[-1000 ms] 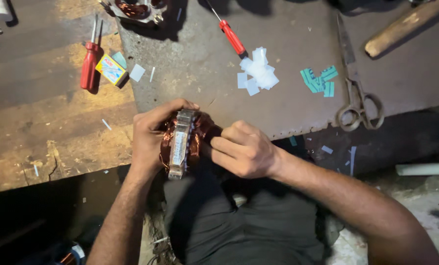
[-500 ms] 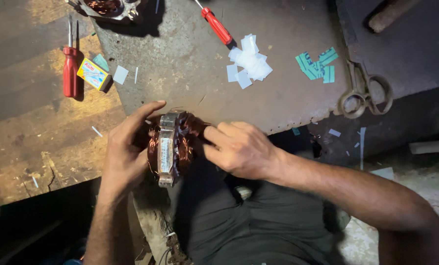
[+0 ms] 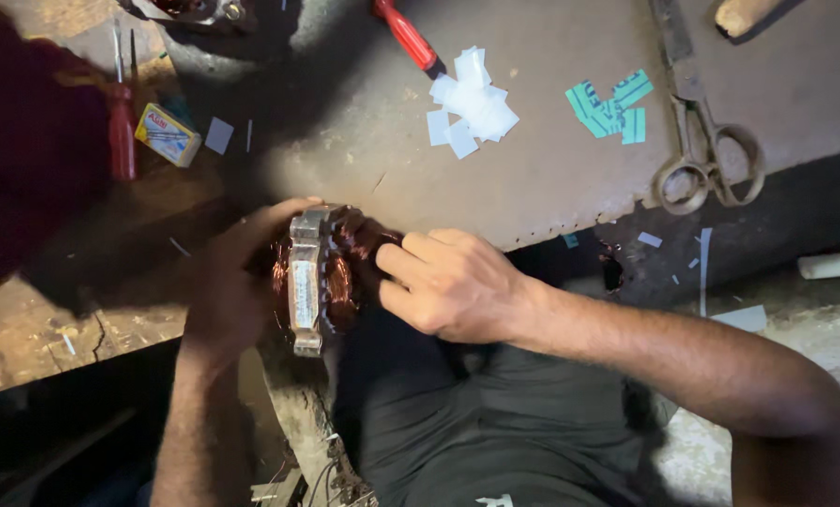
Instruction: The person is repairing a stator by hand on a workshop table. They are placing insulation strips into the slots of the copper coil winding and then inserting copper wire coils into those slots.
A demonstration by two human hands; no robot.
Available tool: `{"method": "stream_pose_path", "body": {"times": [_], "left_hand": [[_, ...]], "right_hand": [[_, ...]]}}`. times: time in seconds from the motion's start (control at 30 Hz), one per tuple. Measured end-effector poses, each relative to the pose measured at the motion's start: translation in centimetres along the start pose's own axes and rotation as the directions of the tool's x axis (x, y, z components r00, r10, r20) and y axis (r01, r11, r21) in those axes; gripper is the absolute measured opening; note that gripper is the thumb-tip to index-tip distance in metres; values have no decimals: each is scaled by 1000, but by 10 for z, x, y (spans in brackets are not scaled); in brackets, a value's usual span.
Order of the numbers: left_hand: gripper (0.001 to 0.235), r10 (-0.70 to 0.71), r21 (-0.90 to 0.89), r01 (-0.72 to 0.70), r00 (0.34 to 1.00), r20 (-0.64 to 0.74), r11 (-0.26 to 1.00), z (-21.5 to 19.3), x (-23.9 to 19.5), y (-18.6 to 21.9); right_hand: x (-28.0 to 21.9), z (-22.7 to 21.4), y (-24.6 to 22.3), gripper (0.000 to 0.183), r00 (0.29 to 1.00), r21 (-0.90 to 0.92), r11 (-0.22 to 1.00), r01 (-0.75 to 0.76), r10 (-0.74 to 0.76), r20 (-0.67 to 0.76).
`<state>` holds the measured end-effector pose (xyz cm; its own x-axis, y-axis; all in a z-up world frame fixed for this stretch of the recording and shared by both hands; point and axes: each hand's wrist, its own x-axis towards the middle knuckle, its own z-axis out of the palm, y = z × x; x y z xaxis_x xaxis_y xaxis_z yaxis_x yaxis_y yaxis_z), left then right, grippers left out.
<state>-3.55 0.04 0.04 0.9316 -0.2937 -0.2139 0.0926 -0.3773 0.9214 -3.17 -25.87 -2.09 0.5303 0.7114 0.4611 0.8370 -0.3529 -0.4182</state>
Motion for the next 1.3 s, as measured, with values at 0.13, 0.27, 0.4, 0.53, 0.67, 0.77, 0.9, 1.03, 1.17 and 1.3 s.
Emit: {"method": "stream_pose_path", "body": {"times": [0.13,0.27,0.4,0.53,0.67,0.77,0.9,1.03,1.17,1.3], "left_hand": [[48,96,42,-96,995,12,994,-6,5,-4],[55,46,-87,-50,998,-42,995,-5,-4,-7],[30,-170,-171,124,943,-287,977,11,-15,-10],[33,144,250,-100,976,-165,963,6,-20,-9],[34,217,248,-222,975,47,943,-6,-5,3],[37,271,290,-298,953,133,909,-10,10,9],[41,287,269,-320,945,155,909,-5,17,9],[33,282,198,-304,950,132,932,-5,15,3],[28,248,79,-248,969,14,966,1,2,-9],[27,230,127,-226,973,-21,966,2,-2,-15]], "right_hand": [[2,-1,2,11,1000,-51,998,-27,26,-4],[2,-1,0,11,999,-84,996,-44,45,5],[1,1,0,14,1000,-113,994,2,1,19],[-4,6,5,13,996,-74,996,43,-49,-75],[-2,15,3,16,985,-122,992,41,-60,-162],[-1,22,2,19,987,-143,989,23,-46,-153],[1,27,2,22,983,-155,987,30,-57,-172],[0,26,1,18,982,-153,987,37,-64,-177],[-3,21,2,8,977,-119,993,16,-41,-210],[-1,17,-7,9,981,-80,992,-94,79,-179]]}}
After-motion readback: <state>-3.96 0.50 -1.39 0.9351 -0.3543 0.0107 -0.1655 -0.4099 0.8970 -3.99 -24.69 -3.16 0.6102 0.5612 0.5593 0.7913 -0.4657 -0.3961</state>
